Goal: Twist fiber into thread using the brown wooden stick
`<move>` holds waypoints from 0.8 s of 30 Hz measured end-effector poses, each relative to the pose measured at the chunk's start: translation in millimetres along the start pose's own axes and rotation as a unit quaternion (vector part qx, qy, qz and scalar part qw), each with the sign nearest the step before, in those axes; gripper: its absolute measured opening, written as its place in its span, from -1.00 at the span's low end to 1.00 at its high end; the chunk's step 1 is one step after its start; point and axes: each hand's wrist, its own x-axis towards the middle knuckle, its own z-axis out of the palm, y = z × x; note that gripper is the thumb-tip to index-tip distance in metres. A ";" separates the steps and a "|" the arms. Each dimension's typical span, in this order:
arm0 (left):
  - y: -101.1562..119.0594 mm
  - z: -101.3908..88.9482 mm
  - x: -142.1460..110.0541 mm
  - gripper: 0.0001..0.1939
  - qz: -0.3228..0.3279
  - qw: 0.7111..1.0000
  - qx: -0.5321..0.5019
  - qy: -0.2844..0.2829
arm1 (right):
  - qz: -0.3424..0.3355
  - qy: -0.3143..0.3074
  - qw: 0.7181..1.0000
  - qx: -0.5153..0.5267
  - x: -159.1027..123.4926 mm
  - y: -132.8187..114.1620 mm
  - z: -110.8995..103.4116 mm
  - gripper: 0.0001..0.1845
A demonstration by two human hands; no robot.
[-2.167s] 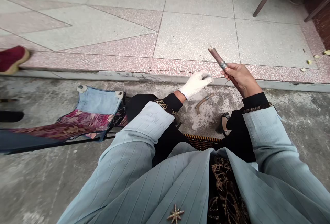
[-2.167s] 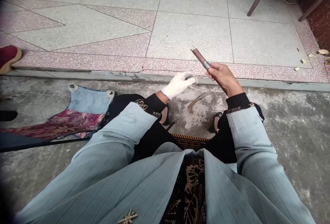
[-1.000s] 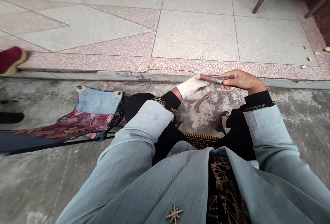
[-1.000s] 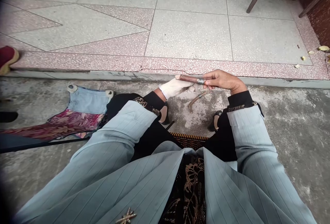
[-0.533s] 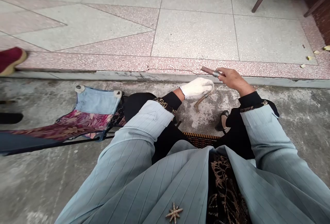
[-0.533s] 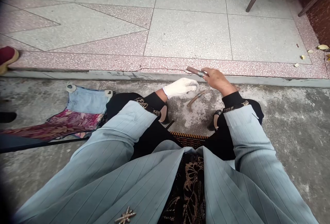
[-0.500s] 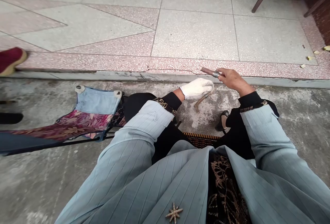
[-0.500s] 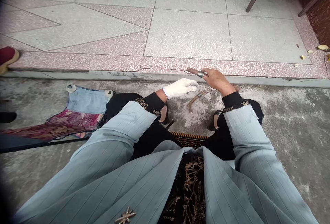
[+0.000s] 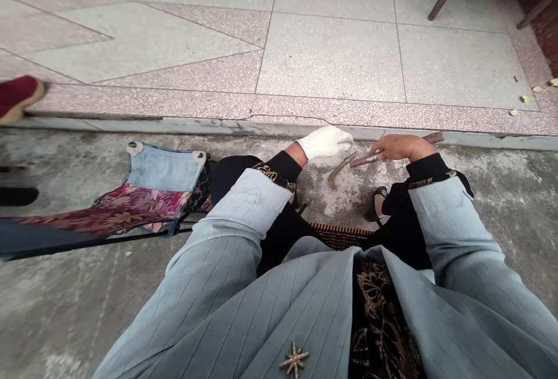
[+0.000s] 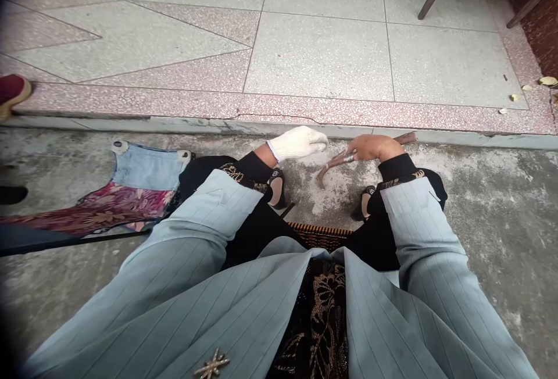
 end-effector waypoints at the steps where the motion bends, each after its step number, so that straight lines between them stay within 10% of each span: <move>1: 0.6 -1.0 0.1 -0.69 0.011 1.000 -0.021 0.013 | -0.042 -0.035 0.998 0.042 -2.0 -0.3 0.1 -0.66; 4: -0.2 -5.4 0.9 -0.72 0.018 0.991 -0.109 0.073 | -0.163 -0.044 0.966 0.194 -10.8 -1.5 -0.4 -0.69; 7: -4.9 -10.5 1.0 -0.74 -0.027 0.974 -0.194 0.117 | -0.214 0.082 0.904 0.361 -21.4 -2.0 -2.0 -0.58; 15: -0.4 -3.7 0.9 -0.76 0.004 0.932 -0.360 0.053 | -0.145 0.400 0.750 0.507 -13.2 -2.2 -6.2 -0.34; 19: 4.1 1.3 0.3 -0.74 0.015 0.962 -0.271 0.028 | -0.050 0.440 0.776 0.450 7.9 4.4 -2.9 -0.46; 24: 11.5 2.7 -5.3 -0.71 0.035 0.987 -0.154 -0.006 | 0.111 0.385 0.904 0.150 15.9 5.8 2.8 -0.59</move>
